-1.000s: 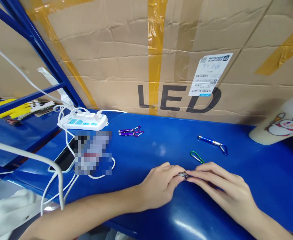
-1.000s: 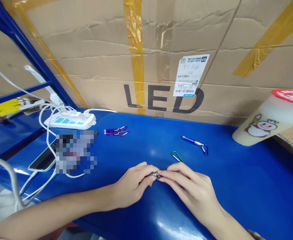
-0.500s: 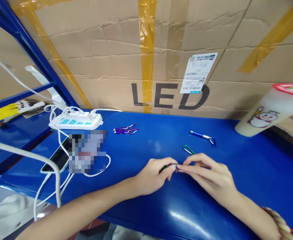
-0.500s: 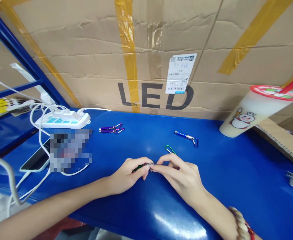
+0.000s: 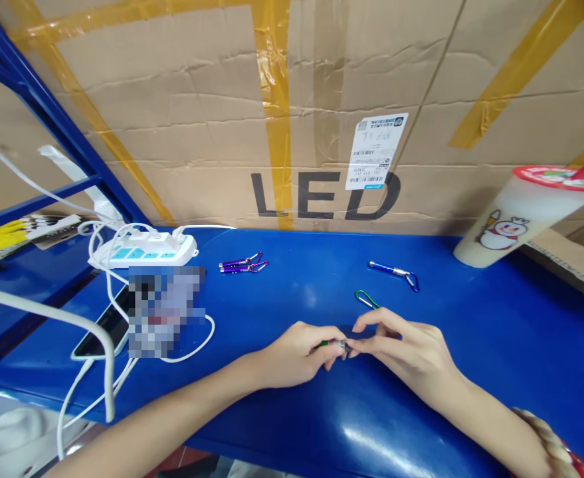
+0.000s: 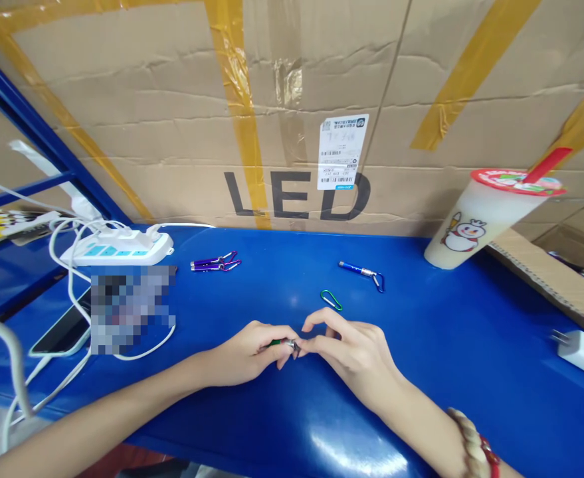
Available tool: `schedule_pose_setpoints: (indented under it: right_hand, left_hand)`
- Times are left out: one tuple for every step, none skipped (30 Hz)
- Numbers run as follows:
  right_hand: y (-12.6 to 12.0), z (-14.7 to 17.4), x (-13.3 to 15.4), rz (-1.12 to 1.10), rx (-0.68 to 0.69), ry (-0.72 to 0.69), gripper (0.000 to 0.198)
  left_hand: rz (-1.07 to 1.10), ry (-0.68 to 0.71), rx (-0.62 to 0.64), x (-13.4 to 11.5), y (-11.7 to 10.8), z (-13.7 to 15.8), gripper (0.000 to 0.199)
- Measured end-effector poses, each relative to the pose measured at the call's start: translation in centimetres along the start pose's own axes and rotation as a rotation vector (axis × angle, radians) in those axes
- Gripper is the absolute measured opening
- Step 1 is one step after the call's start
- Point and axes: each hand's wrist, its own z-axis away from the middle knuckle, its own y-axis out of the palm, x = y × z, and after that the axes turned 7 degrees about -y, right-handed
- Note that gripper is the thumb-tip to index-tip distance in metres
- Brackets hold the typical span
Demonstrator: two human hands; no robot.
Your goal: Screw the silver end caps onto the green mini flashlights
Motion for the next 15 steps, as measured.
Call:
schedule_pose_setpoints:
  right_hand:
    - [0.1,0.1,-0.1,-0.038,0.024,0.022,0.015]
    - [0.1,0.2,-0.2,-0.073,0.05,0.043,0.014]
    - [0.2,0.3,-0.3,-0.101,0.075,0.06,0.014]
    - [0.3,0.4,-0.4,-0.123,0.099,0.069,0.014]
    - [0.4,0.4,-0.5,-0.142,0.117,0.078,0.015]
    - [0.5,0.5,-0.5,-0.162,0.131,0.087,0.016]
    - [0.6,0.5,-0.6,-0.183,0.143,0.104,0.016]
    - [0.7,0.5,-0.6,-0.206,0.155,0.13,0.017]
    - [0.8,0.4,-0.6,-0.229,0.165,0.164,0.017]
    - [0.9,0.4,-0.6,-0.25,0.175,0.206,0.017]
    - [1.0,0.3,-0.5,-0.269,0.183,0.253,0.017]
    - [1.1,0.2,-0.5,-0.287,0.188,0.3,0.016]
    - [1.2,0.1,-0.4,-0.303,0.185,0.346,0.015]
    - [1.3,0.0,-0.4,-0.319,0.178,0.388,0.015]
    - [1.4,0.0,-0.3,-0.332,0.165,0.425,0.015]
  left_hand:
    - [-0.022,0.024,0.001,0.1,0.0,0.0,0.022]
    - [-0.041,0.038,0.002,0.1,0.0,0.0,0.021]
    - [-0.058,0.044,0.001,0.1,0.0,0.0,0.02]
    - [-0.072,0.044,0.001,0.2,0.0,0.0,0.019]
    - [-0.085,0.041,0.0,0.2,0.0,0.0,0.017]
    - [-0.095,0.04,-0.002,0.2,0.0,0.0,0.015]
    - [-0.099,0.041,-0.007,0.2,0.0,0.0,0.014]
    - [-0.097,0.042,-0.009,0.3,0.0,0.0,0.012]
    - [-0.083,0.04,-0.011,0.3,0.0,0.1,0.01]
    - [-0.062,0.036,-0.012,0.3,0.0,0.1,0.007]
    - [-0.04,0.03,-0.013,0.3,0.0,0.1,0.005]
    - [-0.021,0.023,-0.015,0.3,0.0,0.2,0.002]
    - [-0.007,0.015,-0.017,0.3,0.1,0.2,0.001]
    - [-0.002,0.009,-0.02,0.2,0.1,0.2,0.001]
    - [-0.003,0.003,-0.025,0.2,0.2,0.2,0.001]
